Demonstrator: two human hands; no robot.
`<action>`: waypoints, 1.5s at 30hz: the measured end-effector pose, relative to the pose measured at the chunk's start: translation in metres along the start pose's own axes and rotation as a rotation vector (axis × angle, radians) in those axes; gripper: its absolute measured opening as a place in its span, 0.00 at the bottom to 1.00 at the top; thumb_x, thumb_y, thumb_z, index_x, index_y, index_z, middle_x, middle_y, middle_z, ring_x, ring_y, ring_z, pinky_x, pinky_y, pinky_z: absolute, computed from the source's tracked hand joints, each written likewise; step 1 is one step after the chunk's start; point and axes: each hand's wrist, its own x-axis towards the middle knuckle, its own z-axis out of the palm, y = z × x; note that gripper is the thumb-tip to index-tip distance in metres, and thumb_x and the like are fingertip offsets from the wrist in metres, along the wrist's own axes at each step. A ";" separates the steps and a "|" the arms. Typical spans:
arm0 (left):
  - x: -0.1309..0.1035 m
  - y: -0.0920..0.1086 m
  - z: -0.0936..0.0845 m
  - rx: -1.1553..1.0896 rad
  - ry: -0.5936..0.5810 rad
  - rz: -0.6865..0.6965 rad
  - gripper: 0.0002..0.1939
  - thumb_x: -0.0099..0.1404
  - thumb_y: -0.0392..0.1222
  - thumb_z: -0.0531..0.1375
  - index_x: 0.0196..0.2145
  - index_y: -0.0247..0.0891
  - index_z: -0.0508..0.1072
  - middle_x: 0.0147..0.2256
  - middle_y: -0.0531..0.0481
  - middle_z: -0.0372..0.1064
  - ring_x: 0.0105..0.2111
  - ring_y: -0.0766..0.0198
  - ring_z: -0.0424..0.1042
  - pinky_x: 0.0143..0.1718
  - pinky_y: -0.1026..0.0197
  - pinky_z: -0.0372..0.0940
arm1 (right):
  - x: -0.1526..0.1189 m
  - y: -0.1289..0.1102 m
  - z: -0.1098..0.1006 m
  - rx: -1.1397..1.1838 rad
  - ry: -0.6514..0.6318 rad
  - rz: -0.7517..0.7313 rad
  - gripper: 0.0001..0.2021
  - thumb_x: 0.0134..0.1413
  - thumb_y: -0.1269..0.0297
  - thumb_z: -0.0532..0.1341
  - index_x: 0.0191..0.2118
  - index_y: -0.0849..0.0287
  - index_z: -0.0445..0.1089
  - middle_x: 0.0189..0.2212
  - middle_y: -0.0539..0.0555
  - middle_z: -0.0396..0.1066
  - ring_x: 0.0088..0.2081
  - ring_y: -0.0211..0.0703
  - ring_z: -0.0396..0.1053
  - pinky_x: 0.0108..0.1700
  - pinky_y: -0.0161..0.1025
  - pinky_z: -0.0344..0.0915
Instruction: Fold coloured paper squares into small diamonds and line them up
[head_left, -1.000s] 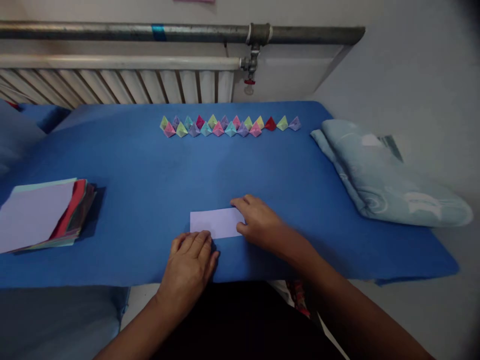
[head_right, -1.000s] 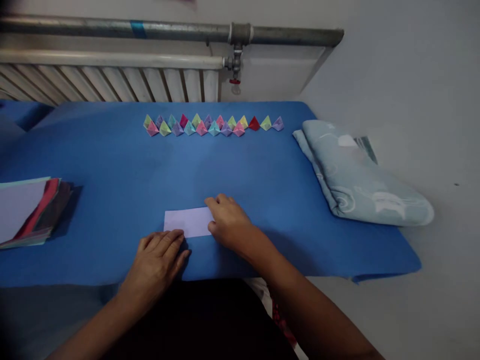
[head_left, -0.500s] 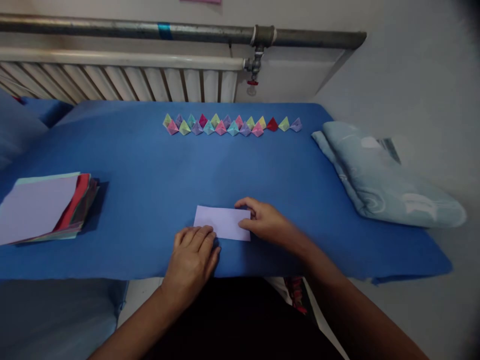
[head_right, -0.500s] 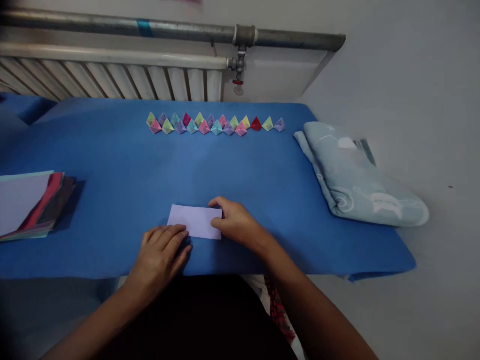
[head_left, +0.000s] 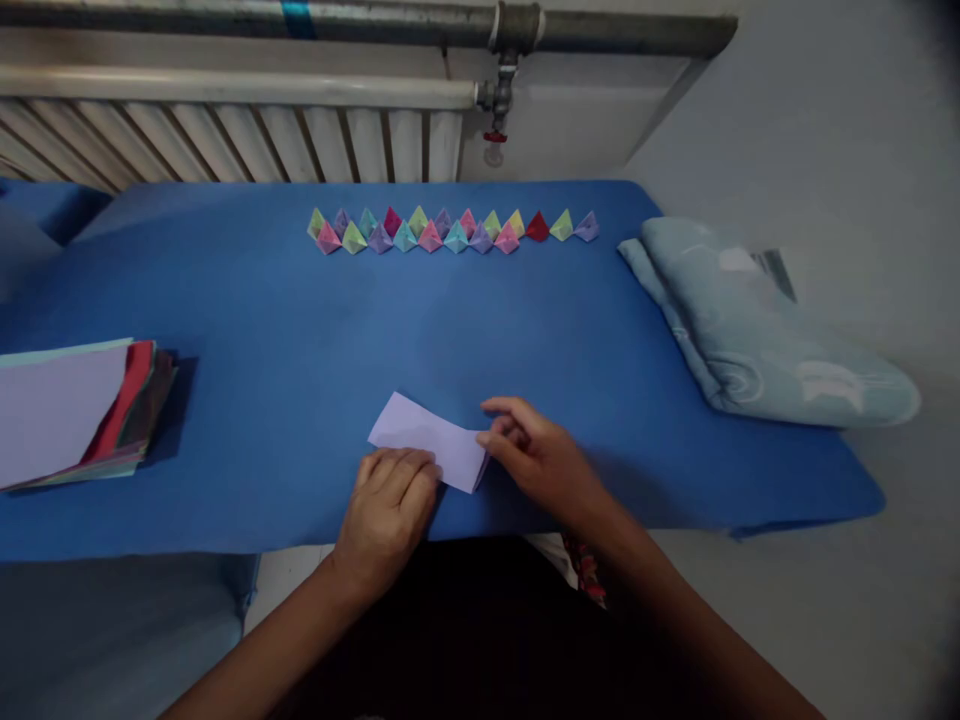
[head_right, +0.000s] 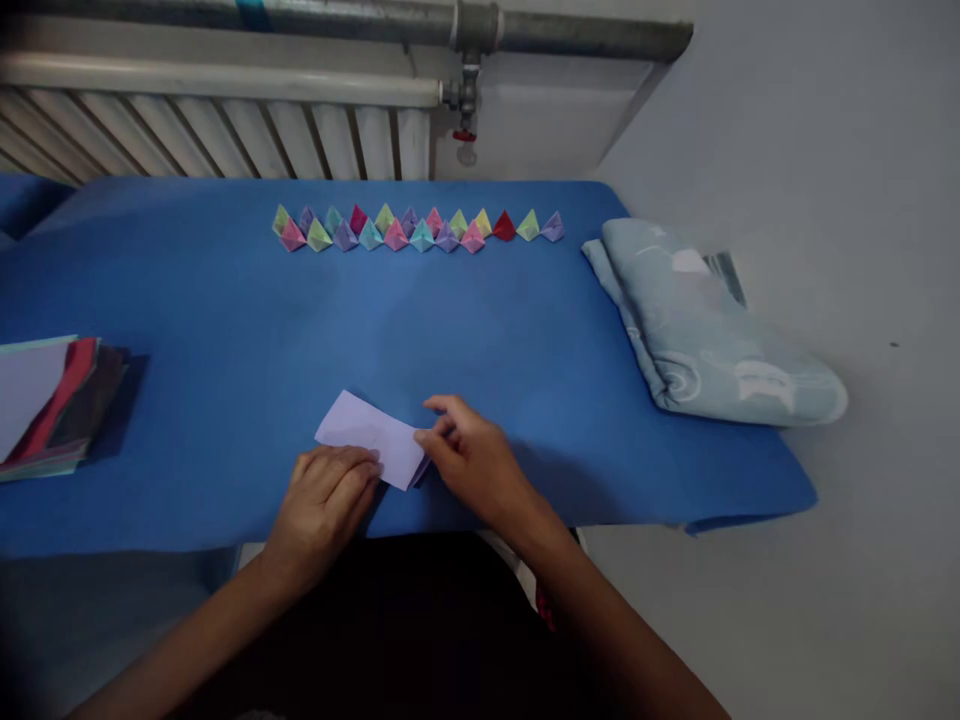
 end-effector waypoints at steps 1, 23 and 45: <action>0.000 0.000 0.000 -0.008 0.005 -0.006 0.08 0.66 0.30 0.54 0.41 0.36 0.69 0.40 0.44 0.74 0.40 0.58 0.71 0.43 0.53 0.62 | -0.002 0.003 -0.004 -0.045 0.070 -0.053 0.10 0.56 0.65 0.56 0.44 0.57 0.68 0.30 0.51 0.69 0.29 0.38 0.68 0.32 0.36 0.64; -0.001 -0.003 0.002 -0.053 -0.050 -0.070 0.10 0.65 0.35 0.56 0.44 0.33 0.70 0.43 0.39 0.71 0.41 0.55 0.70 0.41 0.52 0.66 | -0.018 0.028 0.013 -0.450 0.008 -0.401 0.10 0.59 0.70 0.55 0.43 0.58 0.72 0.41 0.58 0.72 0.41 0.46 0.68 0.44 0.46 0.62; 0.002 -0.007 0.005 -0.049 -0.075 -0.206 0.05 0.67 0.38 0.55 0.35 0.36 0.70 0.41 0.44 0.71 0.41 0.57 0.69 0.41 0.53 0.61 | -0.013 0.028 0.013 -0.382 0.077 -0.289 0.05 0.59 0.69 0.57 0.36 0.57 0.71 0.43 0.56 0.72 0.45 0.45 0.68 0.48 0.46 0.60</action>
